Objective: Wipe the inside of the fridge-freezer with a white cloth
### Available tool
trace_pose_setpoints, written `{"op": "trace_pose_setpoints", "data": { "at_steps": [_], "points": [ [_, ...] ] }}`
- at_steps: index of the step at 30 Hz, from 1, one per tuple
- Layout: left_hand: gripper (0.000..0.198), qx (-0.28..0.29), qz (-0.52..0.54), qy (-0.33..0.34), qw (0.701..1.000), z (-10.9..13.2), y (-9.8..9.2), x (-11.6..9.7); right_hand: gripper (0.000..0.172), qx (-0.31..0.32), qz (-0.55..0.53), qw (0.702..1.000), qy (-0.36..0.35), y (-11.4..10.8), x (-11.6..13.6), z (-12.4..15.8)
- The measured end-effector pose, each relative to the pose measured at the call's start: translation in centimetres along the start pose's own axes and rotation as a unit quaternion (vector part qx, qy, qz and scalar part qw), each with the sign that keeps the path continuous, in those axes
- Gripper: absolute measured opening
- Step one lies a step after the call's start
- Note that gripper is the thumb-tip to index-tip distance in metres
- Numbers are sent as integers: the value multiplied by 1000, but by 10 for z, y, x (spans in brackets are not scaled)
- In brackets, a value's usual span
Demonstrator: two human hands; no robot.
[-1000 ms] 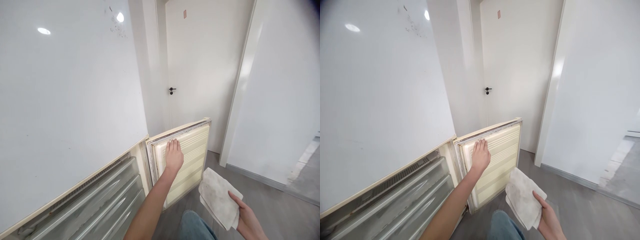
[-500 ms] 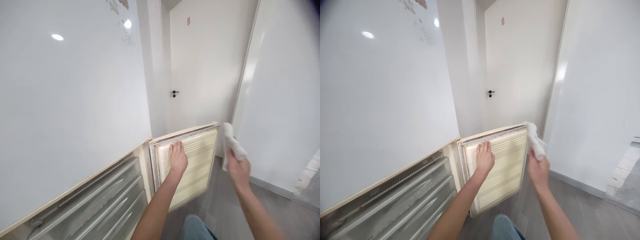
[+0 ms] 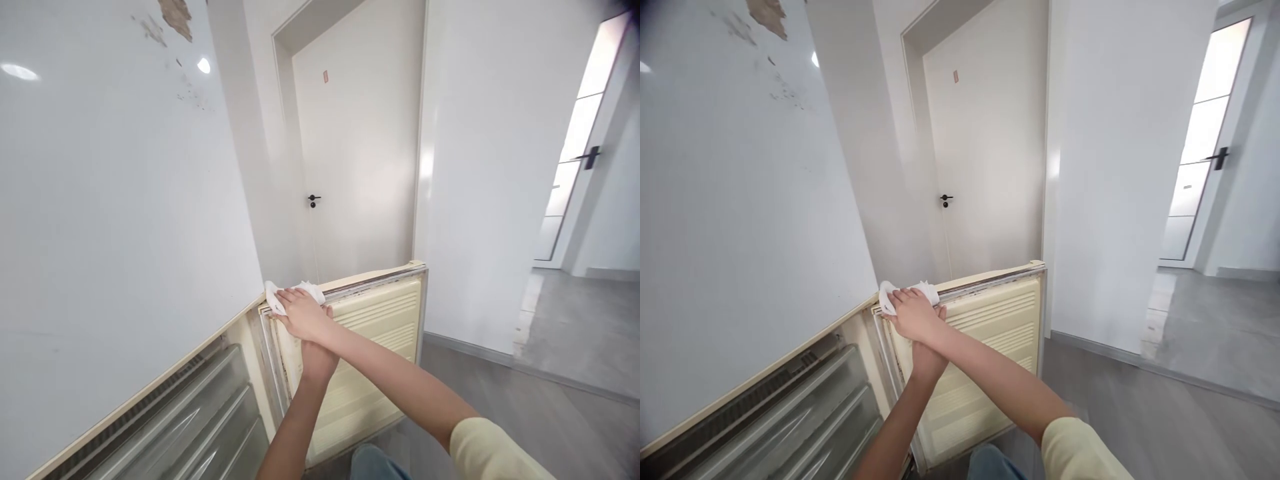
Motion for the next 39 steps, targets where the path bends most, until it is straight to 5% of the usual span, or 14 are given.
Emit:
{"op": "trace_pose_setpoints", "data": {
  "at_steps": [5,11,20,24,29,33,39],
  "points": [
    [25,-57,-8,15,998,3,-12,-2,48,31,-34,999,6,-19,-32,15],
    [34,-61,11,14,998,-1,-18,0,49,5,-22,997,69,-46,-80,46],
    [38,-77,23,-7,997,1,-14,-3,48,-85,32,963,254,-123,-233,152],
    [37,-68,29,-4,997,4,-19,-3,43,-150,16,928,342,-138,-277,181],
    [32,35,118,14,992,-21,-43,23,43,-222,-182,824,488,-143,-306,206],
    [41,128,161,-45,978,-71,-54,61,35,-341,-384,720,466,-140,-312,215],
    [51,368,313,-119,867,-108,-21,87,44,-411,-376,688,465,-153,-323,231]
  ]
}}
Point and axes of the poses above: each hand's wrist, its own z-axis away from the middle knuckle, its own y-axis out of the palm, x = y × z, the point moved 4 cm from there along -z, towards the middle knuckle, and after that the axes turned 3 degrees about z, right-handed, at the moved point
